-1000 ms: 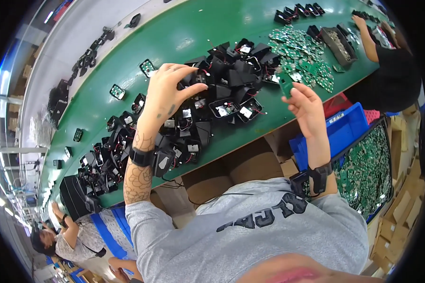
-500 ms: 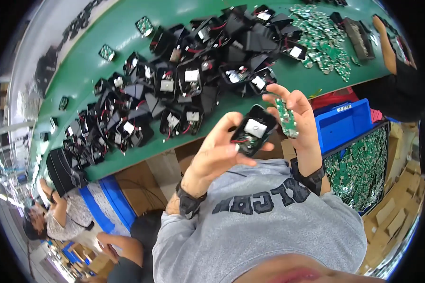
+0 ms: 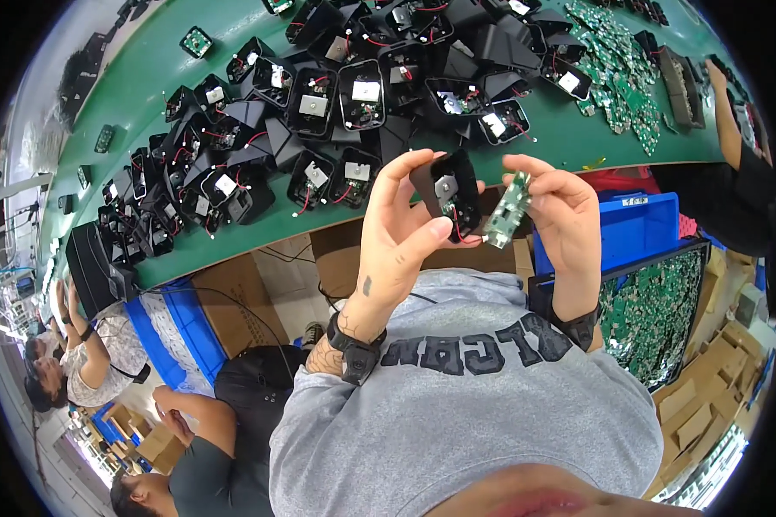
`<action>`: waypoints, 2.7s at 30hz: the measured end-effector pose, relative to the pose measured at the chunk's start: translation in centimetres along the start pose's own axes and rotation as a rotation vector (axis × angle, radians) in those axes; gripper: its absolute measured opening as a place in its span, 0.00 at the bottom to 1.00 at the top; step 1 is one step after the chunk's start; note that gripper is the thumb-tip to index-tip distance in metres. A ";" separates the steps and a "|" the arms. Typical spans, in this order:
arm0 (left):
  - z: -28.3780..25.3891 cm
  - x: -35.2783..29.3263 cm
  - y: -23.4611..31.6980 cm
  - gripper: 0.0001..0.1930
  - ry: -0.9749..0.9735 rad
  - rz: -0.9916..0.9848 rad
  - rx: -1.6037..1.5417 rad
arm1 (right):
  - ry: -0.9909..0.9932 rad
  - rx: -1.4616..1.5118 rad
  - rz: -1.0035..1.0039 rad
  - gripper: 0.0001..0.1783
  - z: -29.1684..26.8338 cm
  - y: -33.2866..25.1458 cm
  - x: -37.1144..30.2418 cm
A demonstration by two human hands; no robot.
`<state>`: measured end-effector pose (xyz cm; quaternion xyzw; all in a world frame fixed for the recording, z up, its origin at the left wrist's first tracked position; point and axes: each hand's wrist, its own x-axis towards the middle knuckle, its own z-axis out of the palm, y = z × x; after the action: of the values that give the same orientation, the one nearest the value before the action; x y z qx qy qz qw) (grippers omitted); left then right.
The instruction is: The person picks up a black plastic housing and a circuit board, fits the board into the housing by hand, and presses them together. After ensuring the board is seated, the person places the assembled unit back onto the green conveyor belt.
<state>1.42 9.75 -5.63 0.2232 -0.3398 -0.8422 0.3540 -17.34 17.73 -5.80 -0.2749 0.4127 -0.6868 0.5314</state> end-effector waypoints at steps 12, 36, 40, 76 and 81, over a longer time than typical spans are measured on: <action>-0.1 0.5 -0.2 0.33 0.013 -0.021 -0.036 | -0.023 0.239 0.123 0.12 0.7 0.7 -0.2; -0.3 0.4 -0.6 0.32 0.015 -0.128 0.010 | 0.025 0.003 0.163 0.10 0.9 1.1 0.7; -0.3 0.4 -0.9 0.32 0.024 -0.121 0.007 | 0.009 -0.054 0.175 0.09 0.6 0.8 0.7; -0.2 0.6 -2.1 0.35 -0.049 0.073 0.562 | 0.066 -0.699 -0.189 0.07 2.3 2.8 0.6; -1.0 1.1 -2.9 0.36 0.010 0.043 0.356 | 0.067 -0.824 -0.425 0.07 2.4 3.3 0.7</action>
<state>0.01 10.02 -8.54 0.2793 -0.4866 -0.7599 0.3283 -13.89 16.10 -7.44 -0.5193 0.6025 -0.5679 0.2118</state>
